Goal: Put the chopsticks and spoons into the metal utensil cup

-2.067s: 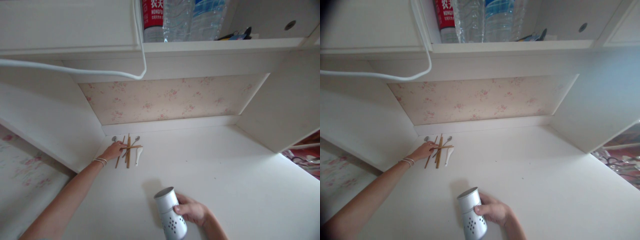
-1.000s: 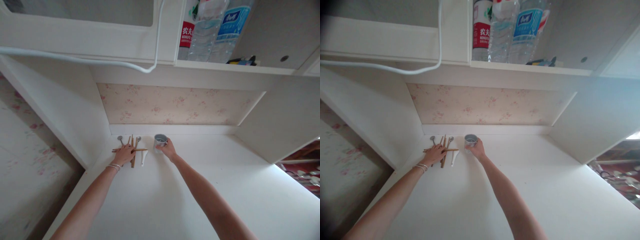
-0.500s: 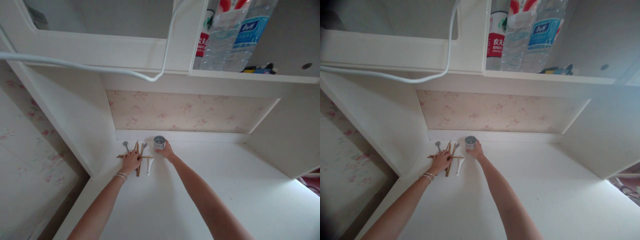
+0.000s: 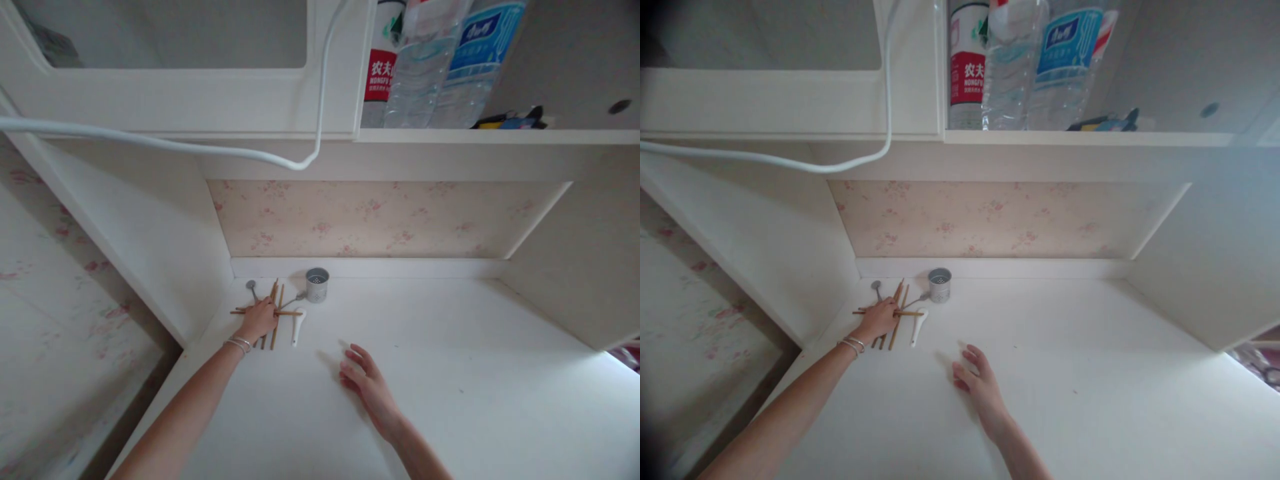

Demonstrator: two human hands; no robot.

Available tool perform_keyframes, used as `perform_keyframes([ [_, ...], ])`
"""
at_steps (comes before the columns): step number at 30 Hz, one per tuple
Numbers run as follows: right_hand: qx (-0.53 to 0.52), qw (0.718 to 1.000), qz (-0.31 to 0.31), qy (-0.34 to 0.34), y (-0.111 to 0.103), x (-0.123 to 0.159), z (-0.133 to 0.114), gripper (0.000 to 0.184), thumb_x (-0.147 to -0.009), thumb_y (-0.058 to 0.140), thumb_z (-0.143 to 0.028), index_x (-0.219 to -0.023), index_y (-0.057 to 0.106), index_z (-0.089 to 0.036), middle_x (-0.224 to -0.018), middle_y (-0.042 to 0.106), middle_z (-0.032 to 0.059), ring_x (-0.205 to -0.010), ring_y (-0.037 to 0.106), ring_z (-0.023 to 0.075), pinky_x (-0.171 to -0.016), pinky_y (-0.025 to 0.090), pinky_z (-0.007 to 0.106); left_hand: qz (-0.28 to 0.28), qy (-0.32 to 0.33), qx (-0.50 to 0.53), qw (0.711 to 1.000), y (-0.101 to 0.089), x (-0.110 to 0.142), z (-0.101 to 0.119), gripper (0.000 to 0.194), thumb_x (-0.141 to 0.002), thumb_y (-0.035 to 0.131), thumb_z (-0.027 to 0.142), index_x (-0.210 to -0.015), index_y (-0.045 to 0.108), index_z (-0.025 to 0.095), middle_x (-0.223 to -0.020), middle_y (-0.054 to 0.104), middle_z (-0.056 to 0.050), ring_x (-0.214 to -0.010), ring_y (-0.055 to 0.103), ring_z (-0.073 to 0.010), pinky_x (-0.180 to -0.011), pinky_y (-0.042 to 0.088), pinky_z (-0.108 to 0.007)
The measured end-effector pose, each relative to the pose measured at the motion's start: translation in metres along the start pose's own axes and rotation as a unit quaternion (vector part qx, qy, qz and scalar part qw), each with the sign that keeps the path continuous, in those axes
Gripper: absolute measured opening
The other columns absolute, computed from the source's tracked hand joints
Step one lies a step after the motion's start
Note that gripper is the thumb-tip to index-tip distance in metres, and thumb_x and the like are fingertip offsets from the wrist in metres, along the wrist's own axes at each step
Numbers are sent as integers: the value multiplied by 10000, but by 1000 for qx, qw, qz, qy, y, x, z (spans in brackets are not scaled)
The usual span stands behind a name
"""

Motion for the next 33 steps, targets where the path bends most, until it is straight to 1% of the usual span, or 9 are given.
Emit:
perform_keyframes([
  [3,-4,1000,-6,-6,-3,13,6,534,-713,795,-443,-1174,588,-270,-1113,669,64,-779,660,181,-712,522,313,-2,8,-13,1000,0,-4,5,234,-818,539,275,-943,716,184,-1177,642,-126,-1066,627,-280,-895,483,-392],
  [6,-16,1000,-5,-9,-5,14,6,524,-705,793,-464,-1144,591,-262,-875,698,27,-707,633,179,-619,476,275,-12,10,-22,1000,-1,-7,7,265,-807,553,366,-900,719,182,-1142,654,-135,-1057,624,-297,-873,492,-410],
  [9,-12,999,-8,-36,-5,13,4,499,-702,796,-480,-1106,598,-262,-820,695,12,-694,611,167,-599,437,252,-14,15,-26,999,-3,-5,7,363,-818,530,467,-953,709,181,-1177,639,-145,-1087,606,-305,-899,476,-422],
  [14,27,997,-29,-63,-5,11,9,484,-710,782,-526,-1070,595,-261,-677,644,-24,-588,527,133,-521,335,223,-9,31,-25,999,-4,1,5,504,-840,468,572,-1167,649,234,-1341,560,-121,-1210,525,-333,-963,428,-465],
  [18,62,993,-39,-94,-6,7,17,470,-737,756,-533,-1060,588,-236,-649,608,-30,-556,468,119,-508,301,227,-11,39,-16,999,-4,2,4,523,-845,469,559,-1244,607,251,-1384,548,-87,-1244,494,-323,-992,411,-441],
  [22,87,988,-44,-118,-7,4,20,454,-764,729,-526,-1049,587,-203,-640,588,-28,-566,455,121,-518,318,234,-8,40,-6,999,-7,1,5,494,-830,508,552,-1205,630,255,-1328,595,-74,-1224,503,-321,-986,414,-429],
  [27,113,984,-49,-127,-7,6,16,415,-789,705,-519,-1021,599,-191,-640,581,-29,-572,459,121,-522,331,235,29,45,21,998,-18,3,12,438,-840,557,464,-1193,633,216,-1297,601,-92,-1198,519,-292,-1024,386,-389],
  [30,132,980,-48,-142,-7,7,14,410,-791,693,-541,-979,624,-184,-625,563,-31,-589,483,132,-545,351,242,66,52,56,995,-24,15,24,346,-901,491,378,-1166,635,209,-1275,609,-85,-1210,510,-256,-1064,352,-356],
  [33,161,973,-48,-157,-6,7,14,385,-807,674,-539,-922,655,-172,-659,580,-9,-618,511,143,-578,379,252,92,67,98,989,-20,44,47,306,-942,415,330,-1094,648,202,-1190,647,-72,-1155,547,-224,-1043,374,-321],
])
Point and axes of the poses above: each hand's wrist, its own x-axis away from the middle knuckle, its own y-axis out of the palm, z = x × y, the point moved 3 cm from there along -x, towards the middle knuckle
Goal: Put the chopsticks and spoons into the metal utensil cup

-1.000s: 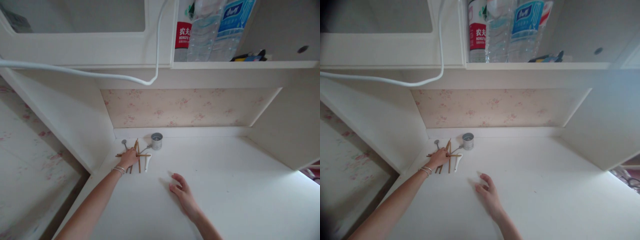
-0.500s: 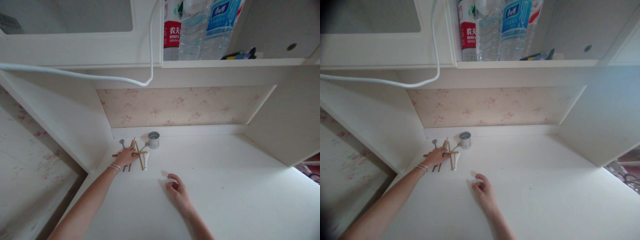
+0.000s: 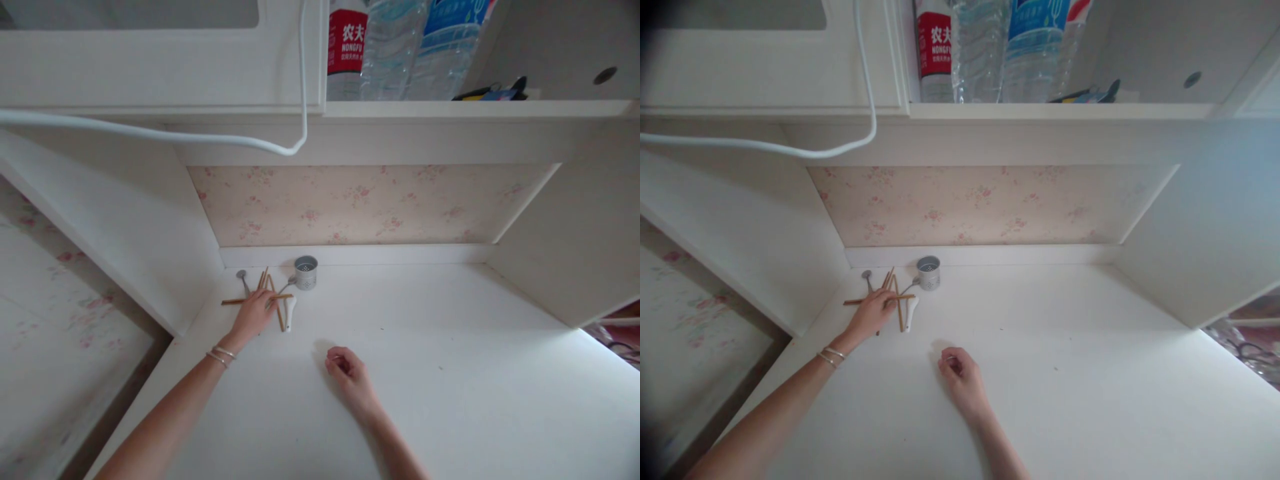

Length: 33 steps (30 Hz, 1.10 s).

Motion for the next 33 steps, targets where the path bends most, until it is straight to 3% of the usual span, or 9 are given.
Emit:
perform_keyframes([
  [2,17,1000,-5,-5,1,1,-1,361,-822,660,-524,-882,669,-168,-680,594,5,-627,523,145,-581,387,252,1,12,45,999,10,27,25,300,-949,404,356,-1023,655,208,-1064,684,-53,-997,606,-192,-936,437,-280],
  [4,29,999,-12,7,3,3,-1,351,-849,622,-515,-868,672,-168,-633,573,-7,-570,502,133,-537,367,240,-9,2,204,979,24,56,51,300,-937,433,391,-948,657,192,-913,689,-47,-814,604,-174,-781,460,-263],
  [7,65,998,-9,19,4,8,1,333,-875,579,-486,-877,683,-170,-503,441,-63,-454,379,104,-459,266,225,-92,-29,362,927,52,93,87,345,-905,479,479,-878,643,177,-683,595,8,-641,514,-143,-597,386,-238],
  [10,105,994,1,-7,3,12,2,270,-855,594,-415,-863,697,-166,-463,324,-90,-440,275,93,-453,186,231,-142,-54,427,892,74,110,109,414,-889,489,525,-735,611,161,-593,450,47,-588,407,-116,-551,302,-236],
  [14,108,994,-11,-16,4,13,1,231,-848,568,-358,-847,699,-167,-477,358,-75,-460,307,103,-459,206,232,-158,-81,451,875,85,111,114,488,-892,458,565,-685,608,150,-558,346,61,-560,309,-106,-531,233,-254],
  [33,143,989,-10,-27,5,13,-7,206,-830,542,-288,-837,711,-170,-508,497,-38,-485,425,123,-490,300,235,-164,-63,460,870,86,113,111,513,-907,436,576,-705,628,146,-581,389,47,-578,340,-114,-554,252,-257],
])
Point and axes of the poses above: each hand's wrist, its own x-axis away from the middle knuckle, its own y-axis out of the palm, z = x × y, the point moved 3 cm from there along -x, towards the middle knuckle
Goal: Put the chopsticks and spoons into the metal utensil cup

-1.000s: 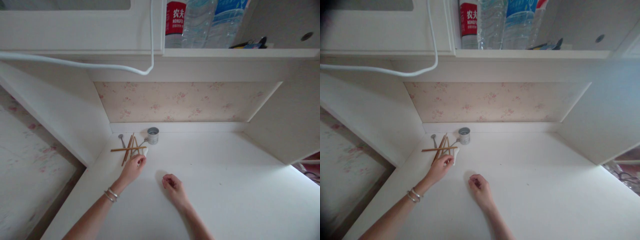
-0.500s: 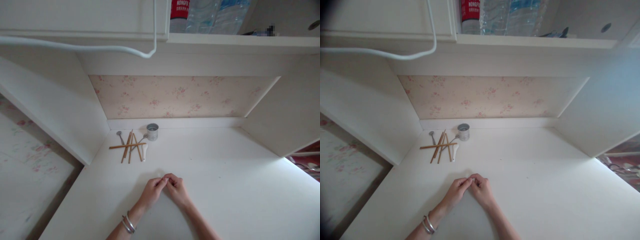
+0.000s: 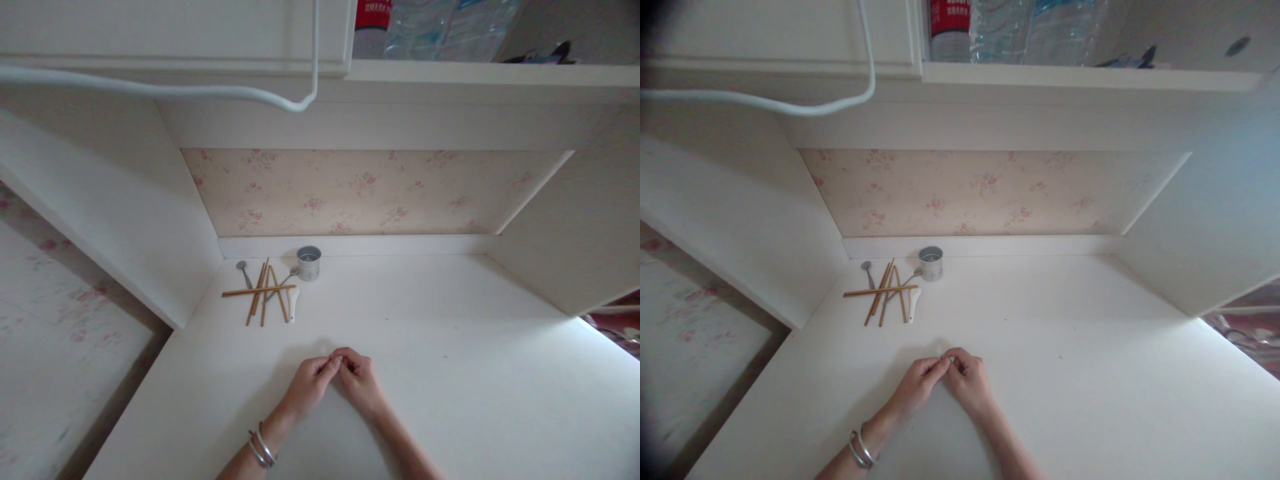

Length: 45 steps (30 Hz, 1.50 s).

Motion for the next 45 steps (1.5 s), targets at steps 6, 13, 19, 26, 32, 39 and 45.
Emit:
perform_keyframes([
  [6,0,1000,-3,-3,0,0,1,202,-817,527,-245,-850,714,-177,-539,554,-25,-498,455,128,-495,323,232,8,-6,-12,1000,1,-1,-2,508,-904,439,571,-687,623,149,-566,403,42,-574,358,-120,-547,249,-258],
  [13,7,1000,-11,-11,0,0,-4,198,-817,523,-220,-844,713,-170,-534,554,-26,-491,464,123,-490,315,229,7,-7,-11,1000,-1,1,1,489,-906,441,555,-703,624,150,-572,400,39,-579,363,-122,-545,252,-256],
  [19,10,1000,-9,-13,1,0,-2,212,-799,514,-187,-860,716,-174,-564,587,-19,-509,485,129,-504,337,228,3,-7,-3,1000,0,1,0,484,-905,444,559,-700,600,149,-582,353,53,-573,332,-110,-538,233,-255],
  [26,26,999,-21,-16,2,0,-2,232,-793,493,-164,-870,712,-170,-599,615,-8,-538,504,134,-529,363,230,-2,-10,-4,1000,0,1,1,495,-898,443,569,-689,594,147,-590,353,53,-580,323,-111,-541,236,-254],
  [32,29,999,-34,-26,3,-2,-3,232,-793,486,-167,-868,704,-158,-656,653,10,-576,540,135,-557,392,227,-11,-4,0,1000,0,0,3,502,-903,439,557,-724,622,125,-604,366,47,-599,334,-110,-546,239,-246],
  [39,29,999,-39,-24,3,-2,-3,224,-791,490,-168,-872,699,-161,-693,681,24,-606,569,142,-586,418,231,-9,-3,5,1000,1,0,1,494,-909,441,545,-725,614,120,-609,353,47,-599,333,-108,-547,234,-250],
  [45,38,998,-42,-31,3,-3,-3,234,-786,482,-146,-878,697,-164,-711,698,28,-629,597,148,-607,435,234,-6,-10,2,1000,2,0,-1,481,-902,449,553,-674,555,143,-597,322,56,-582,309,-102,-532,210,-252],
])
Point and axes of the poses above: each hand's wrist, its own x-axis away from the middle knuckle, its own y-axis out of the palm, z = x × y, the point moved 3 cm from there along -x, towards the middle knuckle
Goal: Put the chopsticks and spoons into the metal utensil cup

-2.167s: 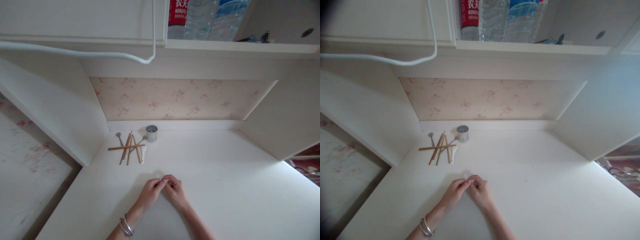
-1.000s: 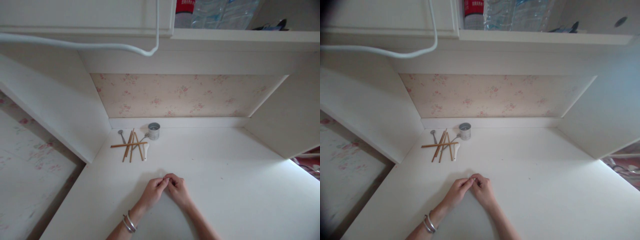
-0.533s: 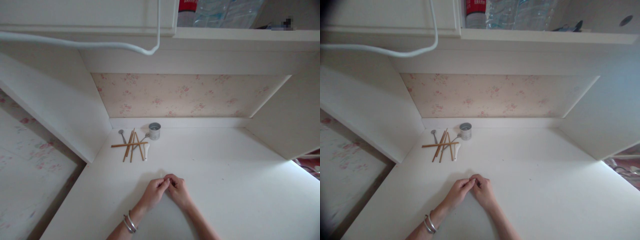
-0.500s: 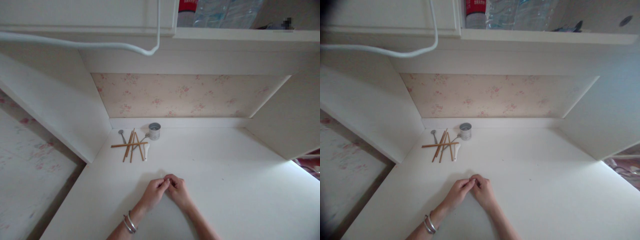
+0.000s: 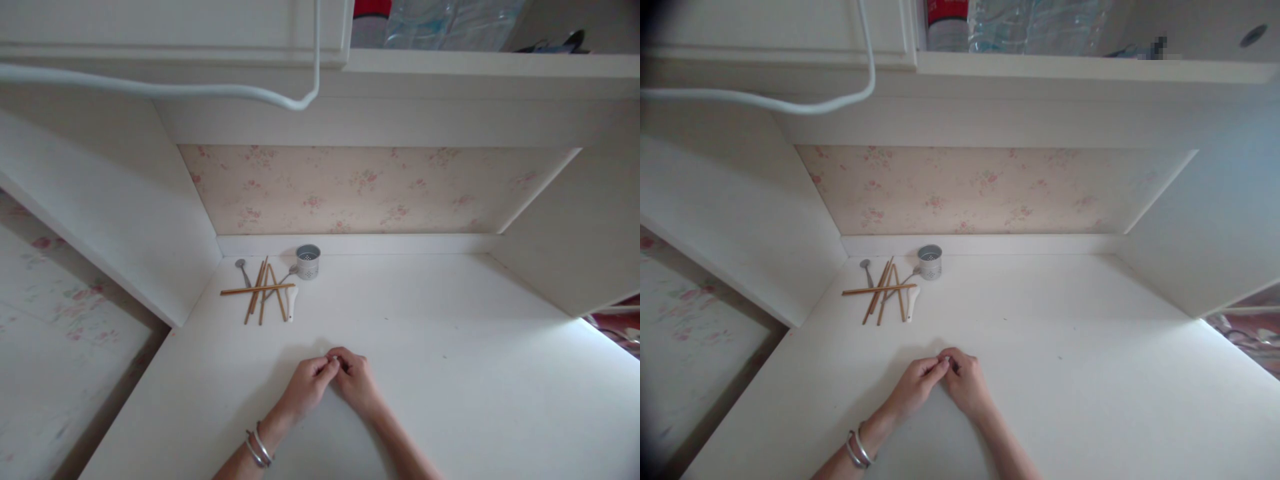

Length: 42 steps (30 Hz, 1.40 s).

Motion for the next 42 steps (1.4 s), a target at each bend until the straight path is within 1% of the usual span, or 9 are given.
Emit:
perform_keyframes([
  [3,0,1000,-1,1,1,0,1,246,-779,482,-132,-889,699,-167,-721,705,26,-633,603,146,-608,439,231,-2,2,3,1000,0,-1,0,479,-898,457,555,-660,542,148,-599,320,58,-584,307,-101,-531,214,-251],
  [9,2,1000,2,0,1,0,3,245,-779,486,-123,-888,701,-168,-717,707,22,-629,606,142,-610,440,226,-2,5,2,1000,0,0,0,488,-901,452,562,-691,577,139,-600,345,55,-587,325,-104,-535,224,-250],
  [17,1,1000,3,-16,0,1,1,233,-773,494,-106,-878,692,-168,-730,704,17,-648,613,138,-616,439,215,-9,10,-2,1000,0,0,2,482,-910,446,547,-705,585,134,-610,345,54,-592,329,-105,-541,225,-251],
  [21,1,1000,-1,-11,1,1,0,235,-771,494,-100,-877,692,-169,-733,708,16,-656,624,140,-630,445,216,-11,8,-3,1000,-1,0,3,487,-910,443,551,-728,601,128,-614,360,49,-598,344,-109,-546,233,-254],
  [27,4,1000,-3,-9,0,0,-2,229,-773,494,-108,-875,690,-169,-731,707,17,-652,622,144,-624,442,221,-7,4,-9,1000,-1,1,2,486,-907,445,552,-701,588,134,-599,342,55,-584,327,-104,-537,217,-255],
  [31,7,1000,-6,-5,-1,0,-4,241,-767,485,-104,-877,690,-168,-732,710,22,-664,626,149,-638,445,228,-6,8,-2,1000,0,1,3,479,-910,442,544,-735,607,131,-613,365,49,-596,338,-107,-546,232,-251],
  [42,2,1000,-1,-7,-1,1,-4,246,-759,489,-97,-873,694,-171,-735,714,21,-664,632,152,-635,449,230,-8,5,-4,1000,0,0,1,464,-910,446,539,-697,558,142,-616,345,50,-598,331,-107,-545,226,-256],
])
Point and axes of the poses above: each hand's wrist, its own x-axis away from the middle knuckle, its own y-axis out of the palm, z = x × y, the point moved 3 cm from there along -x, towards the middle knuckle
